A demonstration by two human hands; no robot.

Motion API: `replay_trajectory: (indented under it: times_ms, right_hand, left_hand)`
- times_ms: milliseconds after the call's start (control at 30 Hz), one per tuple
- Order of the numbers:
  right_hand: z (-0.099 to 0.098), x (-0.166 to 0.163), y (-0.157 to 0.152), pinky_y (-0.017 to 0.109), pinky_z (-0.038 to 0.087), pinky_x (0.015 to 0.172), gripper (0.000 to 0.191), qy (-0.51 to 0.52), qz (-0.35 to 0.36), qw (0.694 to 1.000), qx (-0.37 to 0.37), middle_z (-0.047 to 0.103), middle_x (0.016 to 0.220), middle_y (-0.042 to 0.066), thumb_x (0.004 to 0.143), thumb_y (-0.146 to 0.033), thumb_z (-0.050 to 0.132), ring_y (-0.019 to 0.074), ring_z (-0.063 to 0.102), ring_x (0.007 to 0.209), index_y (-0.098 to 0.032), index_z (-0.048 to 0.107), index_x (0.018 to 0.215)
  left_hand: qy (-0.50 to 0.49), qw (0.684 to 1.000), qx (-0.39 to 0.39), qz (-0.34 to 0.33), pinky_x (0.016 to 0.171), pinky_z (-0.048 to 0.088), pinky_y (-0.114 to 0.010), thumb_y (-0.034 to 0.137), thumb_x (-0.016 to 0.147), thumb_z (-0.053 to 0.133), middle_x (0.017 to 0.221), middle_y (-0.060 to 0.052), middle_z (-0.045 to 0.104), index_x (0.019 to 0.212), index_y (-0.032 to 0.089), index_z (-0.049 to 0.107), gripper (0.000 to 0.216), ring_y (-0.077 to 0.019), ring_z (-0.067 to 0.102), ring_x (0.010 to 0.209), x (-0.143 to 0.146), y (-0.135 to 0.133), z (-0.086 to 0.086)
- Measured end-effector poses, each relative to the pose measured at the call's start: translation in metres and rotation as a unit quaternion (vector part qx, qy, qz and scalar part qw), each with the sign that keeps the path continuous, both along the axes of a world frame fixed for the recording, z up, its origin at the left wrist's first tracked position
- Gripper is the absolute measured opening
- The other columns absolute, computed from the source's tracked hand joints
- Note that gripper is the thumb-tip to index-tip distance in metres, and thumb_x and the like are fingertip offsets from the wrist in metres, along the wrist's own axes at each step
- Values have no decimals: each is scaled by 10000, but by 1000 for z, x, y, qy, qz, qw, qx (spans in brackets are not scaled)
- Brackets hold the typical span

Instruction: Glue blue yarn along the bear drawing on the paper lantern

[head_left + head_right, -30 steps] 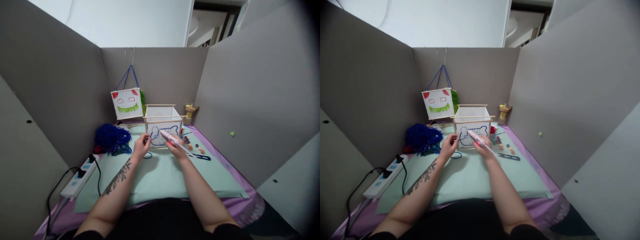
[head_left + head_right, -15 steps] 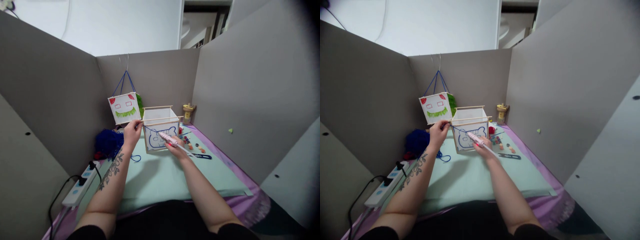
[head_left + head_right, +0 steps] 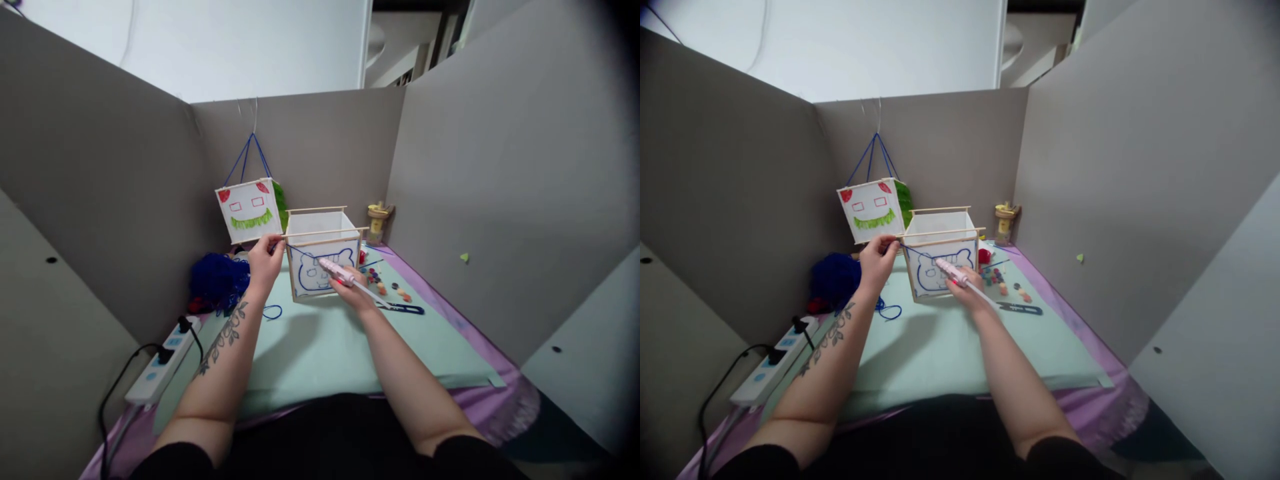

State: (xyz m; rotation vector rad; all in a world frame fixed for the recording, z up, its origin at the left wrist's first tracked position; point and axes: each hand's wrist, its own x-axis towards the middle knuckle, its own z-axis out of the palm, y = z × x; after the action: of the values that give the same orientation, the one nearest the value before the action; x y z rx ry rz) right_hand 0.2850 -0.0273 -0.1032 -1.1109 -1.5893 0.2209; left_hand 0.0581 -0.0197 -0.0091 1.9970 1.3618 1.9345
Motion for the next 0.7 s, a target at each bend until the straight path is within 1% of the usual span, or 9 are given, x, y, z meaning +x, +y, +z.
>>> replay_trajectory:
  times_ms: [133,300,467,700]
  right_hand:
    - [3,-2,-1,269,454,590,217,6,-12,1000,-6,600,662,14,683,-411,639,166,556,606,-215,567,625]
    - [-1,-3,1,272,454,590,216,8,3,1000,-9,607,669,15,686,-412,642,168,559,614,-216,568,632]
    - [-3,-3,3,275,451,591,212,11,26,1000,-9,605,671,14,699,-400,645,165,552,609,-213,563,642]
    - [3,-5,0,267,445,579,194,21,36,999,-10,589,663,8,699,-373,634,157,552,607,-204,561,639]
  left_hand:
    - [-14,1000,-5,-11,694,503,-246,291,803,613,796,-24,695,885,176,642,144,-140,646,736,2,1,3]
    - [-34,999,-18,-23,668,504,-239,296,794,626,802,-29,693,913,170,637,173,-133,641,720,5,1,10]
    - [-20,999,-16,-35,657,496,-243,280,786,635,782,-26,681,926,169,638,178,-124,617,677,8,2,18]
    - [12,996,-32,-83,624,487,-246,263,790,626,798,-24,681,920,175,638,157,-116,598,642,23,3,29]
